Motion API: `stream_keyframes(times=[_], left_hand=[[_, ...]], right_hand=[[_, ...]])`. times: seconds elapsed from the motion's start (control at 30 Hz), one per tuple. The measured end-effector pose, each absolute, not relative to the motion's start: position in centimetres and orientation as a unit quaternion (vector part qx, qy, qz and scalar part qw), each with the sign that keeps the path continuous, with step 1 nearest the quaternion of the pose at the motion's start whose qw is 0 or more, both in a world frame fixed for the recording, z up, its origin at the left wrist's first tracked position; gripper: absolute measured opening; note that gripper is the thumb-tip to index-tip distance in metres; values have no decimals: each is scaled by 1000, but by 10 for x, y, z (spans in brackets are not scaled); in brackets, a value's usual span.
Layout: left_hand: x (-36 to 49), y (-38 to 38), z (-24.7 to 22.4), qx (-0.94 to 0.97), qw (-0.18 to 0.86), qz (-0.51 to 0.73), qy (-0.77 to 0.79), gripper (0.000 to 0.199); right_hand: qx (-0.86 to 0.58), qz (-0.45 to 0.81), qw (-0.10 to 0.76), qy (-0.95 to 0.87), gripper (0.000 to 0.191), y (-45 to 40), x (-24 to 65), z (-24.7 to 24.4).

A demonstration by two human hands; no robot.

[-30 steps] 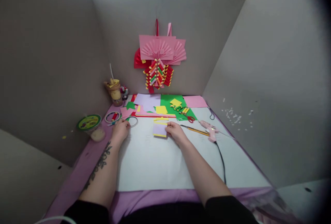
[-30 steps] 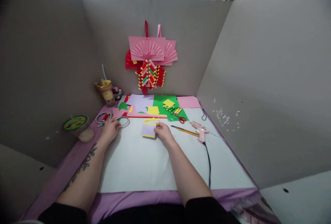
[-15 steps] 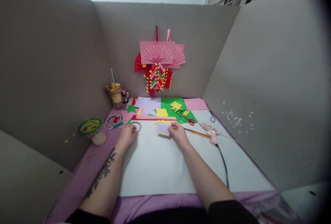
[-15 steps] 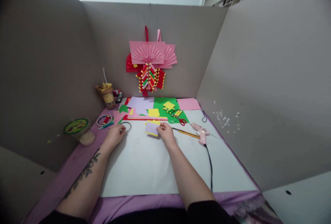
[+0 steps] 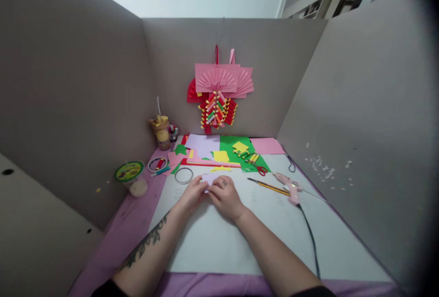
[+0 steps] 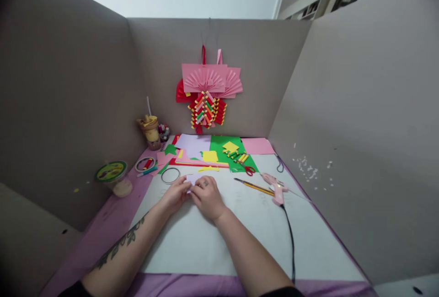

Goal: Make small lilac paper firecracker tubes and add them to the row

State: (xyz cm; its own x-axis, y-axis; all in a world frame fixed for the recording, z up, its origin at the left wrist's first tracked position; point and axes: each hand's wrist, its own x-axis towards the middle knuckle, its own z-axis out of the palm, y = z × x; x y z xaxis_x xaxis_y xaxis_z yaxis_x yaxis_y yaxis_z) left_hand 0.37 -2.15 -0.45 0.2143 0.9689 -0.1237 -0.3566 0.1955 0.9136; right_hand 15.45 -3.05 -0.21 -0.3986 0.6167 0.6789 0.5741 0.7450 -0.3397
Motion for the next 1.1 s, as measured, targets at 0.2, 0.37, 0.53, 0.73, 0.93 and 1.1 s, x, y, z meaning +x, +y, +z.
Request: stream_keyframes(times=[0.2,0.37,0.53,0.73,0.93,1.1], left_hand=[[-3,-11,-14,437,612,482,450,34],[1,-14,-22,521,582,443,440,30],[-22,-6,-19,577,426,470,515,30],[-82,14,-5,542,244,504,627,22],[-44,-3,2,524,425,480,561,49],[2,-21,-2,465,612,431,473,53]], right_hand=[[-472,241,535,-658,37,-14,158,-20],[-457,449,523,-562,38,-5,160,-36],[-495,445,529,-526,35,-3,164,-41],[-515,444,515,-523,37,-3,168,-34],[-473,467,531,-525,35,-7,162,-29],[-446,473,550,-525,35,-7,161,-30]])
